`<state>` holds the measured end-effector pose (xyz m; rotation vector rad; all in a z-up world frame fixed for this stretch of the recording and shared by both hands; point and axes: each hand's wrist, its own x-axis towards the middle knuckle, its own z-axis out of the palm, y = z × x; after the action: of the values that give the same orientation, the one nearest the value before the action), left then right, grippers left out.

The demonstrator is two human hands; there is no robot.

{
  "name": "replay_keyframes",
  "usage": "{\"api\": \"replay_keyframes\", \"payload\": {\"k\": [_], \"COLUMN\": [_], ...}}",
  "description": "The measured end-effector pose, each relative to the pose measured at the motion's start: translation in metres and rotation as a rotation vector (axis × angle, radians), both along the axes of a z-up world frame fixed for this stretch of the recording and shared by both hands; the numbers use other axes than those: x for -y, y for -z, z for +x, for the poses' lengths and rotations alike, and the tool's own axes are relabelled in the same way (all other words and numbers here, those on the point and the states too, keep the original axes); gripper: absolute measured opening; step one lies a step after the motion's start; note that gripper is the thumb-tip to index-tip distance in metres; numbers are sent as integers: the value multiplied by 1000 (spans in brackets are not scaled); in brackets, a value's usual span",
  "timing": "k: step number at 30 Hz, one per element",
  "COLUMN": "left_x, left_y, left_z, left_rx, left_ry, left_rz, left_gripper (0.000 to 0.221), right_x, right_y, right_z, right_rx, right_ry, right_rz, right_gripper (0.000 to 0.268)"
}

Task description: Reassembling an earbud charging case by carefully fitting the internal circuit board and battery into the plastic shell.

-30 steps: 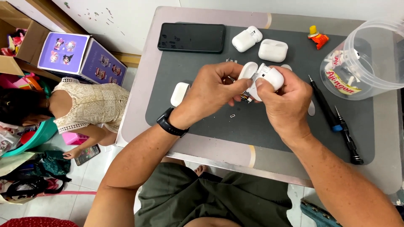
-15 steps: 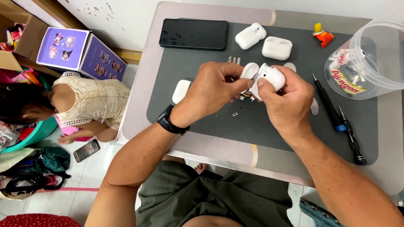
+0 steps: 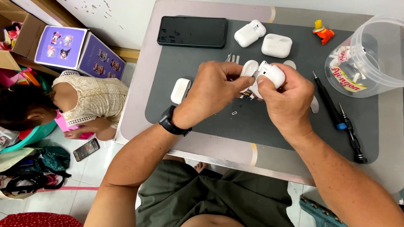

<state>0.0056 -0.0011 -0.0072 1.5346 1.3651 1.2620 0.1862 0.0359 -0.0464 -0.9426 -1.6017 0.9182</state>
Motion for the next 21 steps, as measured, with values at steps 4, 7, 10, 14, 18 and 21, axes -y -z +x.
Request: {"api": "replay_keyframes", "payload": {"k": [4, 7, 10, 14, 18, 21], "left_x": [-3, -5, -9, -4, 5, 3], "left_y": [-7, 0, 12, -2, -27, -22], "left_z": [-9, -13, -10, -6, -11, -15], "left_rx": [29, 33, 1, -54, 85, 14], "left_ry": [66, 113, 74, 68, 168, 165], "left_rz": [-96, -140, -110, -79, -168, -116], "left_gripper": [27, 28, 24, 24, 25, 23], "right_x": [0, 2, -1, -6, 0, -1], "right_y": [2, 0, 0, 7, 1, 6], "right_z": [-3, -4, -3, -3, -7, -7], "right_rx": [-28, -29, 14, -93, -240, -202], "right_ry": [-34, -42, -43, -73, -94, -103], "right_rz": [-40, -42, -34, -94, -269, -221], "right_gripper": [17, 15, 15, 15, 17, 17]}}
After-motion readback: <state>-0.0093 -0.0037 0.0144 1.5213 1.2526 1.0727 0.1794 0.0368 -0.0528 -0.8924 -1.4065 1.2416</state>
